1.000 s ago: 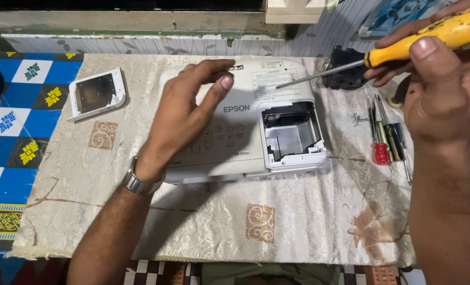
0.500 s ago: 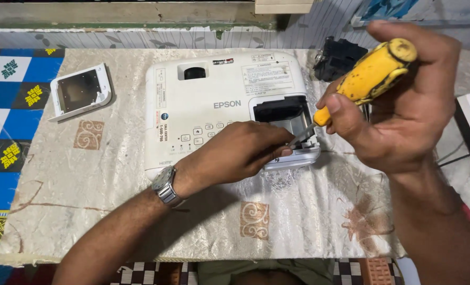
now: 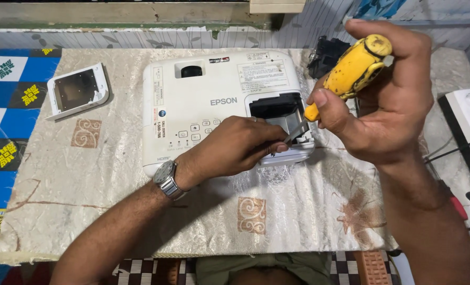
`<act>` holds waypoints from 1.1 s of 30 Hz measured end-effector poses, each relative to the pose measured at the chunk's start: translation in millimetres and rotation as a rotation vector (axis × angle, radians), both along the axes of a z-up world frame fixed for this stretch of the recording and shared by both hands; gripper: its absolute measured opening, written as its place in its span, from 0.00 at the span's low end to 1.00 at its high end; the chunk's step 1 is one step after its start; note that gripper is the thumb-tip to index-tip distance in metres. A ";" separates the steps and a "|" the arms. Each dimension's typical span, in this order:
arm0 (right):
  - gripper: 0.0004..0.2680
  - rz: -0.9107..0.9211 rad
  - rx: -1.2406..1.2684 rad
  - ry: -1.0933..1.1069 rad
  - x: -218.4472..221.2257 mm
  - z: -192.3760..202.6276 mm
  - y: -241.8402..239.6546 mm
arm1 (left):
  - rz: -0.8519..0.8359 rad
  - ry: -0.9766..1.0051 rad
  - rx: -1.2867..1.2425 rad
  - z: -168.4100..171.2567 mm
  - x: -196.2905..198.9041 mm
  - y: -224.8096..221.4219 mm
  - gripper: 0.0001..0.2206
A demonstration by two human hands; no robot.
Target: Disassembling an Epson projector by removing screws and prying open the outer casing.
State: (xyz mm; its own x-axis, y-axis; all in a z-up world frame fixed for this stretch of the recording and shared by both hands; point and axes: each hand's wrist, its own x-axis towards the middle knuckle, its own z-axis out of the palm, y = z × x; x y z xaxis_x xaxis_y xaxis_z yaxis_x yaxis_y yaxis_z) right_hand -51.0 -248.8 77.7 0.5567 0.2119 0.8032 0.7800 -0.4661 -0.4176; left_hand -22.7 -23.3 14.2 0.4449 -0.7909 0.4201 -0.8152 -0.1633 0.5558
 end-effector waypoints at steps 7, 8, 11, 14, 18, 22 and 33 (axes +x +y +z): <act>0.21 0.062 0.022 0.098 -5.1 2.1 5.7 | 0.052 -0.055 -0.038 -10.5 -5.2 0.4 0.12; 0.21 0.059 0.022 0.091 -5.1 1.7 5.4 | 0.049 -0.061 -0.038 -11.4 -5.0 0.4 0.12; 0.23 0.099 0.006 0.083 -7.7 3.2 6.2 | 0.036 -0.082 -0.056 -14.1 -6.8 1.8 0.09; 0.24 0.201 -0.024 0.212 -12.9 14.3 9.7 | -0.023 -0.079 -0.139 -11.5 -8.4 4.3 0.08; 0.19 0.431 -0.037 0.410 -10.6 20.5 5.9 | -0.007 -0.101 -0.122 -10.0 -10.8 2.9 0.07; 0.17 0.689 0.097 0.580 16.0 2.4 -5.9 | 0.064 -0.121 -0.067 -6.8 -14.4 -0.5 0.11; 0.18 1.028 0.782 0.635 29.6 -52.8 41.0 | 0.080 -0.011 -0.155 5.9 -15.2 -0.1 0.07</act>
State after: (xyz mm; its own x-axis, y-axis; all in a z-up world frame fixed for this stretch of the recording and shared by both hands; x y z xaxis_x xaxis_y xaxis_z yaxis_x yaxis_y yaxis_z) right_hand -21.4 -207.8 25.0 0.7320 0.3613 0.5776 0.2115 0.6855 -0.6967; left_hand -37.9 -23.4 20.0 0.4986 -0.6785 0.5395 -0.8090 -0.1407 0.5708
